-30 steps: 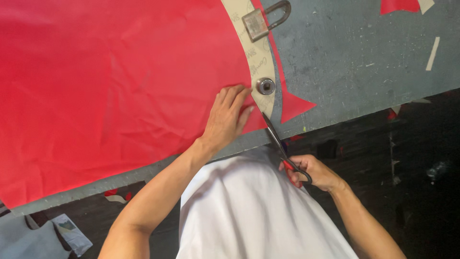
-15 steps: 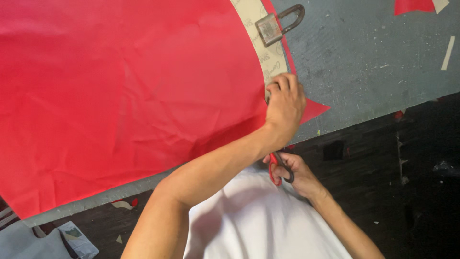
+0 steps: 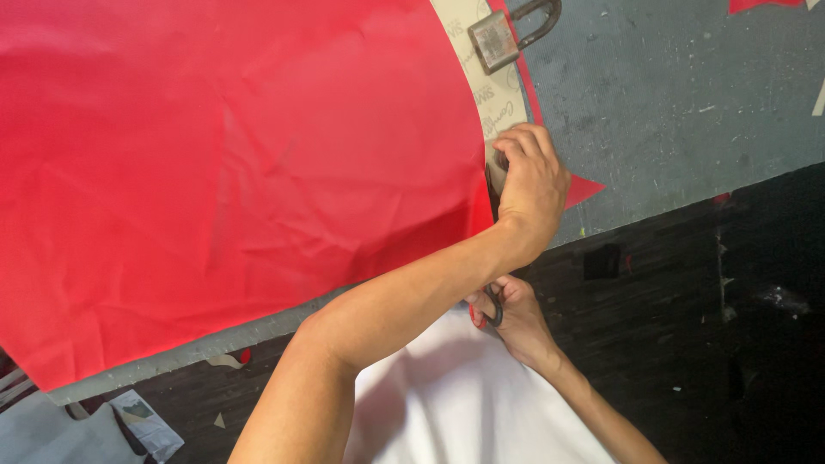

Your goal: The person cuts a large red sheet of paper using scissors, following a paper template secured with a padlock. They trace the template outline with a white marker, then cut along the marked lines to produce a shaped piece of red paper.

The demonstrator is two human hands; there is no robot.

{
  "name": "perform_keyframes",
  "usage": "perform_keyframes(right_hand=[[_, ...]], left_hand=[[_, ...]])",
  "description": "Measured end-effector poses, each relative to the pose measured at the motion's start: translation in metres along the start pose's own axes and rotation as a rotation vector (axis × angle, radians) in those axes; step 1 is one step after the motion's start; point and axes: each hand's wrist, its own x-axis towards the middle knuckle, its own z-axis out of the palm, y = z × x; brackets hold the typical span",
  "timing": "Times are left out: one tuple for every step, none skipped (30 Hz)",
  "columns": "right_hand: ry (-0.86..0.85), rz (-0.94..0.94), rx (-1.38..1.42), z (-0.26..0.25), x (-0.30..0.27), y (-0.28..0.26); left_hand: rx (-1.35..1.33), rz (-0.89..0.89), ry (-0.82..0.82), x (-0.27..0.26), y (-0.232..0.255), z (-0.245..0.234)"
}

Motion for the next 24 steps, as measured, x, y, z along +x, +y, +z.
perform_keyframes(right_hand=[[0.008, -0.004, -0.011, 0.0, -0.001, 0.0], [0.017, -0.008, -0.022, 0.0, 0.0, -0.001], [0.025, -0.014, -0.034, -0.001, 0.001, -0.001], [0.032, -0.015, -0.036, 0.0, 0.0, 0.0], [0.038, -0.015, -0.038, 0.0, -0.001, 0.001], [0.044, -0.015, -0.04, 0.0, -0.001, 0.002], [0.044, -0.015, -0.031, 0.0, -0.001, 0.002], [0.043, -0.015, -0.022, -0.002, 0.0, 0.003], [0.039, -0.016, -0.014, -0.003, 0.002, 0.002], [0.035, -0.04, -0.024, -0.005, 0.005, 0.002], [0.031, -0.061, -0.034, -0.008, 0.008, 0.002], [0.026, -0.083, -0.044, -0.011, 0.013, 0.002], [0.026, -0.089, -0.046, -0.013, 0.015, 0.003], [0.025, -0.094, -0.049, -0.014, 0.018, 0.004], [0.023, -0.104, -0.053, -0.016, 0.022, 0.005], [0.028, -0.094, -0.041, -0.018, 0.022, 0.006], [0.025, -0.088, -0.032, -0.019, 0.024, 0.006], [0.023, -0.082, -0.023, -0.02, 0.026, 0.006], [0.021, -0.083, -0.042, -0.022, 0.025, 0.006], [0.018, -0.085, -0.06, -0.023, 0.024, 0.006], [0.016, -0.085, -0.079, -0.024, 0.024, 0.005], [0.016, -0.081, -0.102, -0.026, 0.023, 0.004], [0.014, -0.083, -0.125, -0.028, 0.025, 0.001], [0.013, -0.084, -0.149, -0.03, 0.028, -0.002]], left_hand=[[0.004, -0.001, -0.006, 0.0, 0.0, 0.0], [0.009, -0.003, -0.012, 0.001, 0.001, -0.001], [0.014, -0.005, -0.016, 0.002, 0.001, 0.0], [0.007, 0.004, -0.017, 0.002, 0.001, 0.0], [0.001, 0.013, -0.019, 0.001, 0.001, 0.001], [-0.005, 0.021, -0.02, 0.001, 0.002, 0.001], [-0.006, 0.023, -0.024, 0.002, 0.002, 0.002], [-0.007, 0.025, -0.029, 0.002, 0.003, 0.002], [-0.006, 0.023, -0.033, 0.003, 0.003, 0.002], [-0.01, 0.008, -0.017, 0.004, 0.003, 0.003], [-0.015, -0.008, -0.004, 0.005, 0.004, 0.003], [-0.02, -0.023, 0.01, 0.006, 0.004, 0.004], [-0.023, -0.015, 0.006, 0.005, 0.005, 0.004], [-0.026, -0.007, 0.003, 0.005, 0.005, 0.004], [-0.027, -0.002, 0.003, 0.006, 0.004, 0.005], [-0.041, 0.011, -0.003, 0.006, 0.005, 0.004], [-0.052, 0.015, -0.006, 0.007, 0.003, 0.003], [-0.063, 0.02, -0.01, 0.008, 0.001, 0.003], [-0.055, 0.043, -0.033, 0.008, 0.001, 0.003], [-0.048, 0.067, -0.055, 0.008, 0.001, 0.002], [-0.041, 0.091, -0.078, 0.008, 0.001, 0.002], [-0.055, 0.085, -0.075, 0.007, 0.001, 0.002], [-0.068, 0.076, -0.067, 0.009, 0.0, 0.002], [-0.08, 0.068, -0.059, 0.01, -0.001, 0.002]])
